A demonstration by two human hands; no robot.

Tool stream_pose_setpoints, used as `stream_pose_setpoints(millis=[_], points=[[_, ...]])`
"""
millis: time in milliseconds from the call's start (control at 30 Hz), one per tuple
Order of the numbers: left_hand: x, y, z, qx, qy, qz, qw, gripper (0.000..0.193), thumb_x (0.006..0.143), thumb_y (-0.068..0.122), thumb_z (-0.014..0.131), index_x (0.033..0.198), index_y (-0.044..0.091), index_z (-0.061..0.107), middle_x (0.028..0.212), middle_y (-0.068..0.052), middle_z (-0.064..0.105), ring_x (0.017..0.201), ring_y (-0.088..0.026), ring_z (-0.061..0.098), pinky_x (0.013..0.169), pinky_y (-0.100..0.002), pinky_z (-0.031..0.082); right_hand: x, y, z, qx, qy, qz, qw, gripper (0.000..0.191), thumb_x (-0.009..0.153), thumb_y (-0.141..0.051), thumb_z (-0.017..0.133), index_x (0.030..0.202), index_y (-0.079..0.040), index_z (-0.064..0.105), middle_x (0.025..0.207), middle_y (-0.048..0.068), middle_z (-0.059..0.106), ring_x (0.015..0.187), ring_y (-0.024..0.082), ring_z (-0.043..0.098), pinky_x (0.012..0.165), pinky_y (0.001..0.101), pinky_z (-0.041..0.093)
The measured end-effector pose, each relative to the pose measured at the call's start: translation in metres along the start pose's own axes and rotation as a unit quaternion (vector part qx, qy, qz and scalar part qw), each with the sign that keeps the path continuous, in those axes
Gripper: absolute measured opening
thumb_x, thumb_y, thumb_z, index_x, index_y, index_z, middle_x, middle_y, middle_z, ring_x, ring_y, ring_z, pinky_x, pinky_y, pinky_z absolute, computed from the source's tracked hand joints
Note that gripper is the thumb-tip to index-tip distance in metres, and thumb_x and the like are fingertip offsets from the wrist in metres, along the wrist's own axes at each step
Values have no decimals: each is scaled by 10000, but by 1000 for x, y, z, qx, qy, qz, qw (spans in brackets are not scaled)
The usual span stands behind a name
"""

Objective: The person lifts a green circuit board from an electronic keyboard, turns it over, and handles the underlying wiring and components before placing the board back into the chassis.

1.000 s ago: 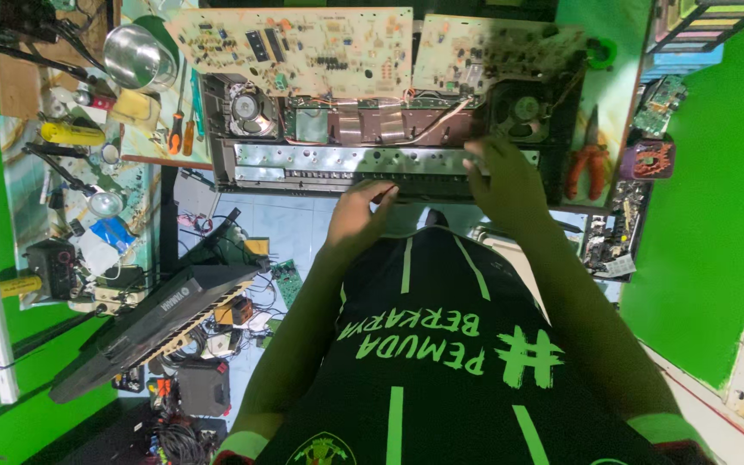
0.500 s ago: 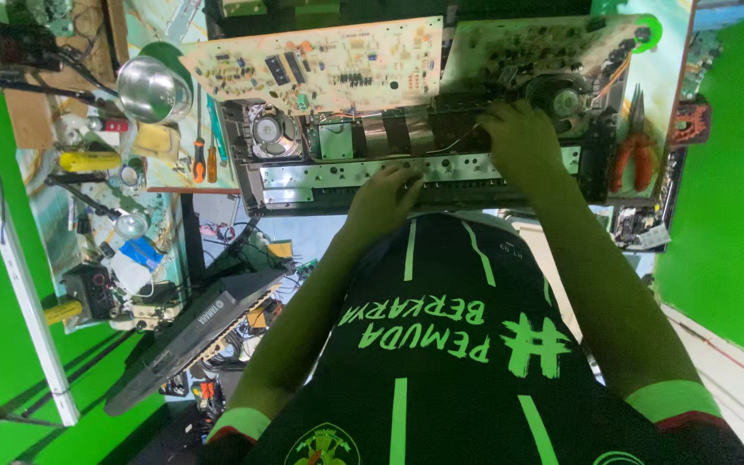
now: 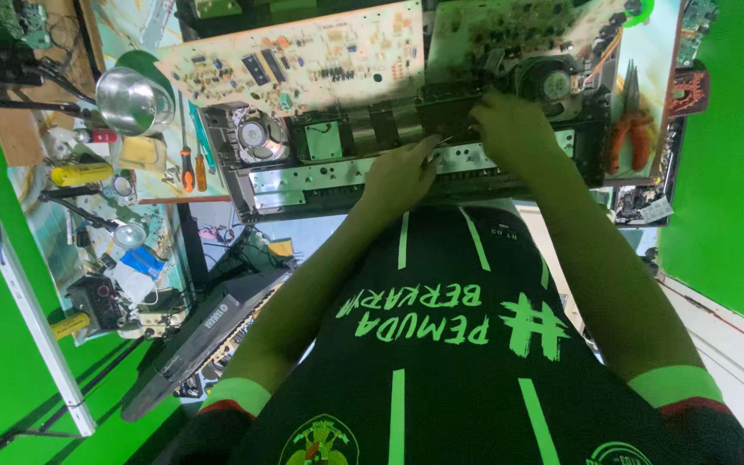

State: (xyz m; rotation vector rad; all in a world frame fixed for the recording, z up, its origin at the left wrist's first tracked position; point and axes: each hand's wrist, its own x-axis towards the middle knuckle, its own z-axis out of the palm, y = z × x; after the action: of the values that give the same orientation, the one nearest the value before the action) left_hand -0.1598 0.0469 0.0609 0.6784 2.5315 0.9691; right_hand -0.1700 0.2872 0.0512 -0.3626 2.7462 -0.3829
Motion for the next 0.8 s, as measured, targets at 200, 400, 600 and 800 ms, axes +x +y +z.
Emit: stream_pose_setpoints(millis=[200,400,600,800], points=[[6,8,9,36,-30,-43,998,412,995,281,601,1383,145,589,956,-145,741,804,-350,722,716,-490,564,-5,5,-2,63,51,-63,995,202,978,-154,648,1129,-20,669,1114,155,647,1032,342,653,860,469,555],[10,8,21,32,44,-8,998,307,941,226,633,1219,98,643,945,-155,732,867,-367,710,783,-513,526,-3,8,0,70,24,-71,995,190,950,-140,647,1095,-21,679,1107,155,649,1029,336,661,865,467,551],[12,3,34,61,32,-31,997,242,947,213,623,1155,104,681,873,-125,730,851,-341,713,789,-510,497,-11,10,11,20,38,-91,995,231,978,-165,663,1157,-29,719,1258,142,691,1060,309,672,926,438,553],[12,-2,49,107,71,-14,992,300,980,219,610,1233,85,699,866,-126,724,812,-317,703,760,-482,501,-25,16,17,-11,57,-126,990,375,956,-188,653,1293,-35,706,1363,101,678,1129,294,608,1045,485,463]])
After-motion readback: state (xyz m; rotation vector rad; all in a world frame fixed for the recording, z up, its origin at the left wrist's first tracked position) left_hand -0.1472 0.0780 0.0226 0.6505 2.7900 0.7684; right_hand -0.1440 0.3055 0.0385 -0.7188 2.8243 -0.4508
